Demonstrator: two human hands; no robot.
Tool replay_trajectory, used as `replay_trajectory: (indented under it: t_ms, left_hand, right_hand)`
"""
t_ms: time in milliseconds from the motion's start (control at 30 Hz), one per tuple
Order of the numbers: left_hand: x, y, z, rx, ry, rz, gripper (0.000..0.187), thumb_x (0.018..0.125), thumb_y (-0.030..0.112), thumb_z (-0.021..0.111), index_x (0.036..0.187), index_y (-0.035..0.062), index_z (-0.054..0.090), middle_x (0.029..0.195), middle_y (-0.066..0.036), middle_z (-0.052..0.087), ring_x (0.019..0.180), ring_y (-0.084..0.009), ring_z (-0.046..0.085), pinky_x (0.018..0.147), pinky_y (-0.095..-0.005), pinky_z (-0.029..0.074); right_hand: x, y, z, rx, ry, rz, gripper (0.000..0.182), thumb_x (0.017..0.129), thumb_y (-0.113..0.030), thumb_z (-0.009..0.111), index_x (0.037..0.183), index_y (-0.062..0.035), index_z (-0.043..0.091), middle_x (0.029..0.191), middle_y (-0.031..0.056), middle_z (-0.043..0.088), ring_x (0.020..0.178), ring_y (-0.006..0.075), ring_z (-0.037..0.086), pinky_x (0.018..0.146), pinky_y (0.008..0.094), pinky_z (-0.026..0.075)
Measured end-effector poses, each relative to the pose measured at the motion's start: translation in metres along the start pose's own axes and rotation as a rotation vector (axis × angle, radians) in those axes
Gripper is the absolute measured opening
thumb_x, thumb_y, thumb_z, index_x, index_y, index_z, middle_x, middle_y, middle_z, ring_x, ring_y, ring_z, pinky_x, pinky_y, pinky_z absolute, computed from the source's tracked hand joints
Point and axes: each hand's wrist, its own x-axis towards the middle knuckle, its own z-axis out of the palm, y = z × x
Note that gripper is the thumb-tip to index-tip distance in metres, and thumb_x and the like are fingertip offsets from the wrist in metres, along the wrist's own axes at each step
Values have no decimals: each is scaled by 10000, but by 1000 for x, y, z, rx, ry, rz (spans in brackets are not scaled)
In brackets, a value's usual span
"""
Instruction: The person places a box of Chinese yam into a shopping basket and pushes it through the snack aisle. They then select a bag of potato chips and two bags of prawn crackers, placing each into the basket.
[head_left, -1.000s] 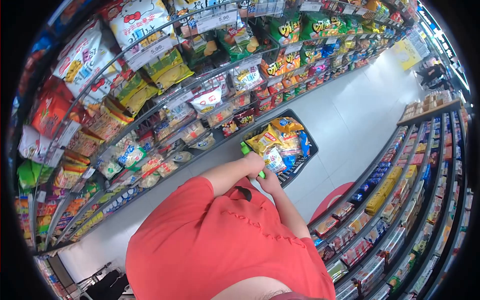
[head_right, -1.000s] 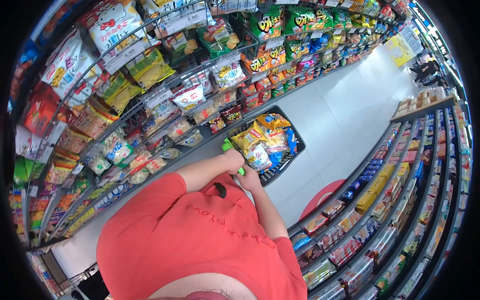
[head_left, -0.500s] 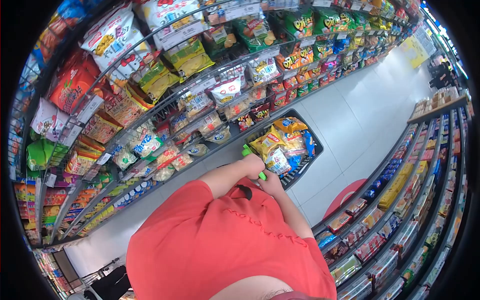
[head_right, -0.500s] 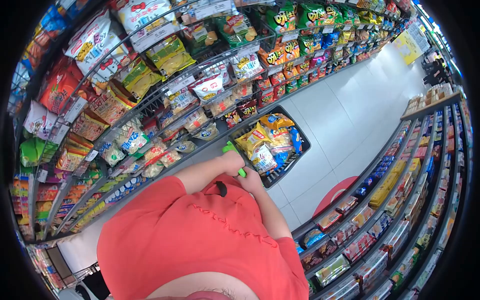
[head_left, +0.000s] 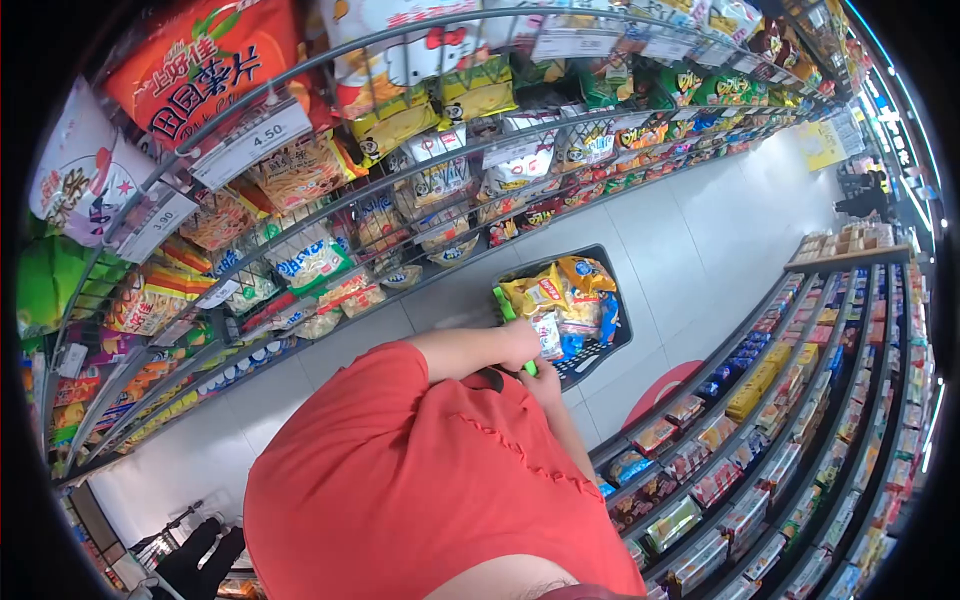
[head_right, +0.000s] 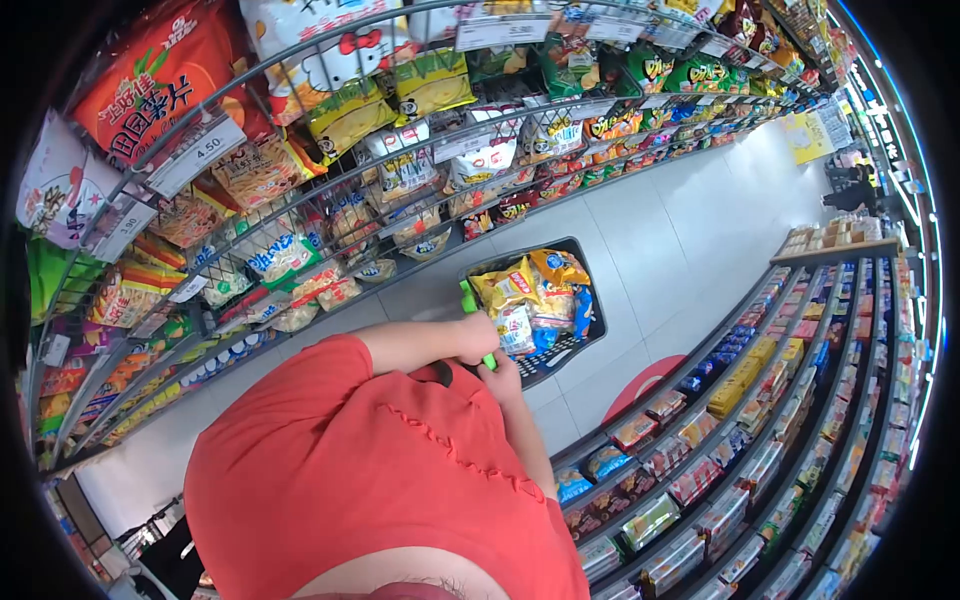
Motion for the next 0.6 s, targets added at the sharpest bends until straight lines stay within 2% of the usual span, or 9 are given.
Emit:
replay_trajectory:
  t_ms: [67,100,133,200,300,600]
  left_hand:
    - [-17,-4,6,-9,-12,25,164,672,219,687,757,91,743,790,-115,726,771,-286,712,660,-422,550]
    - [-26,-5,8,-12,-30,30,167,667,225,694,757,92,744,788,-116,726,768,-286,712,660,-419,551]
    - [-35,-6,8,-10,-49,32,172,661,230,702,756,94,744,786,-116,726,765,-285,712,661,-415,552]
    - [-48,-11,9,-18,-59,34,188,645,240,717,759,92,745,796,-115,728,778,-283,714,670,-413,556]
    - [-60,-17,9,-46,-29,21,194,641,243,723,761,91,744,809,-111,731,790,-281,715,683,-410,558]
    - [-61,-15,-5,-66,-66,-67,206,656,246,727,799,101,758,839,-102,735,827,-262,716,710,-388,554]
  right_hand:
    - [-4,1,25,131,0,-87,357,813,-123,672,1160,-40,654,904,106,711,832,143,658,747,315,508]
    - [-7,2,33,189,-50,-77,309,836,-56,666,1140,-4,644,974,35,699,885,82,611,770,262,500]
    - [-10,4,41,188,-48,-63,309,836,-56,666,1140,-4,644,974,35,699,885,82,611,770,262,500]
    - [-7,6,54,481,-173,2,317,846,-41,688,1160,-24,645,1013,13,691,901,83,616,782,260,505]
    - [-2,-7,61,560,-242,51,343,841,-28,676,1180,-19,633,1046,25,685,934,93,617,811,275,507]
    - [1,-22,51,412,-243,44,337,850,-113,746,1157,-19,646,1070,33,699,970,104,627,840,284,508]
